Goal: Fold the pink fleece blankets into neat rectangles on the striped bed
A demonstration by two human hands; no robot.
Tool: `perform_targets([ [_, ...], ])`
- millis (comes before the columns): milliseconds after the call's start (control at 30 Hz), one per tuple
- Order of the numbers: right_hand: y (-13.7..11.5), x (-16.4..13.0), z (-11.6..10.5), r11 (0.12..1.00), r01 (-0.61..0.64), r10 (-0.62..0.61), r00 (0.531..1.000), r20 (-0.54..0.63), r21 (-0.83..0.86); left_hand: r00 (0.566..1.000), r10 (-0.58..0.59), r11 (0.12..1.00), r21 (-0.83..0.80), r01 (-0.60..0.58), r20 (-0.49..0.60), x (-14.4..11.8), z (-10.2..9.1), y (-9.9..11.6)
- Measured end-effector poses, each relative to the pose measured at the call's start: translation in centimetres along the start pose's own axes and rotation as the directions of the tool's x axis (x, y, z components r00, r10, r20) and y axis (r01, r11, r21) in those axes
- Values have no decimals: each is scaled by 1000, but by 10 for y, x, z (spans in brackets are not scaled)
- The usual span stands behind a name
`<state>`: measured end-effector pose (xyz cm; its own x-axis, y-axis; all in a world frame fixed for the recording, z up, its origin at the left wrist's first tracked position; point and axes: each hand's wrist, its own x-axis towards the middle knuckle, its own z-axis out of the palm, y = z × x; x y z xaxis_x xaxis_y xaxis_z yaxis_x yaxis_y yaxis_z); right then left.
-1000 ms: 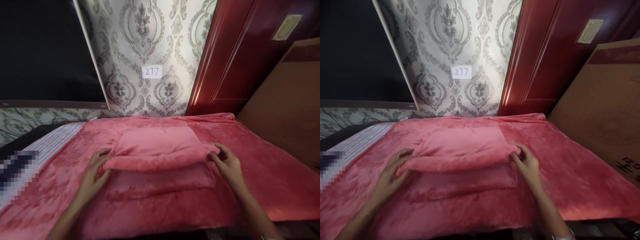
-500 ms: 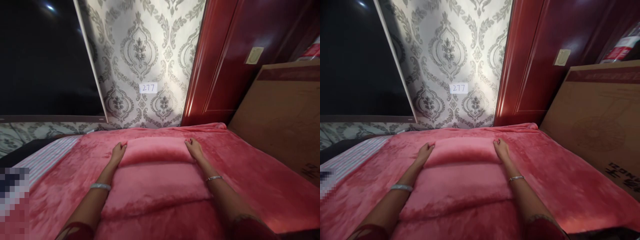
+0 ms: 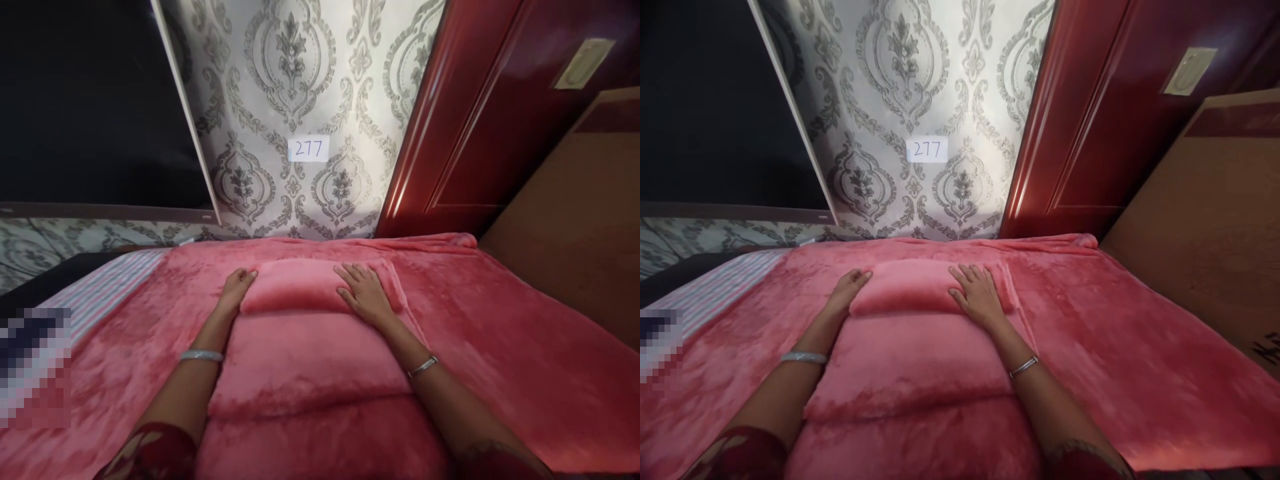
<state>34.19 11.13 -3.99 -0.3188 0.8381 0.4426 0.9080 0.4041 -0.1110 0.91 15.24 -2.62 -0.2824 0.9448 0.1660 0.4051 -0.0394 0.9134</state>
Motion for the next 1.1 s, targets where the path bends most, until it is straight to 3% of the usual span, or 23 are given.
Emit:
perform_targets([
  [100, 1, -2, 2, 1000, 8, -8, 1000, -15, 3, 999, -29, 999, -46, 28, -30, -3, 1, 2],
  [233, 0, -4, -1, 1000, 3, -2, 1000, -10, 11, 988, 7, 1000, -13, -10, -156, -14, -10, 19],
  [333, 2, -3, -6, 1000, 1, -1, 1000, 20, 26, 947, 271, 953, 188, -239, -173, -48, -26, 38],
  [400, 4, -4, -10, 999, 10, -12, 999, 32, 45, 861, 508, 816, 330, -475, -16, -85, -32, 46],
  [433, 4, -7, -12, 998, 17, -18, 999, 32, 54, 815, 571, 751, 336, -568, 99, -105, -33, 48],
  [500, 3, -16, -17, 998, 24, -25, 1000, 15, 66, 706, 591, 661, 267, -701, 389, -144, -31, 45],
  [567, -3, -32, -22, 997, 30, -28, 999, -21, 74, 640, 576, 606, 260, -752, 509, -173, -25, 34],
  [600, -6, -43, -24, 996, 42, -39, 999, -37, 80, 627, 568, 582, 280, -764, 533, -182, -22, 27],
  [767, -14, -110, -30, 985, 123, -125, 992, 9, 125, 661, 510, 503, 433, -748, 550, -187, -17, -1],
  [867, 1, -148, -31, 991, 29, -35, 998, 45, 129, 668, 478, 479, 469, -742, 570, -183, -25, -9],
  [933, 14, -170, -32, 985, -65, 65, 998, 2, 160, 689, 482, 474, 500, -725, 542, -183, -35, -13],
  [1000, 25, -186, -34, 960, -174, 193, 979, -66, 221, 748, 489, 509, 549, -663, 448, -183, -48, -18],
  [1100, 32, -200, -36, 878, -345, 405, 905, -129, 331, 866, 436, 651, 579, -491, 244, -186, -67, -26],
])
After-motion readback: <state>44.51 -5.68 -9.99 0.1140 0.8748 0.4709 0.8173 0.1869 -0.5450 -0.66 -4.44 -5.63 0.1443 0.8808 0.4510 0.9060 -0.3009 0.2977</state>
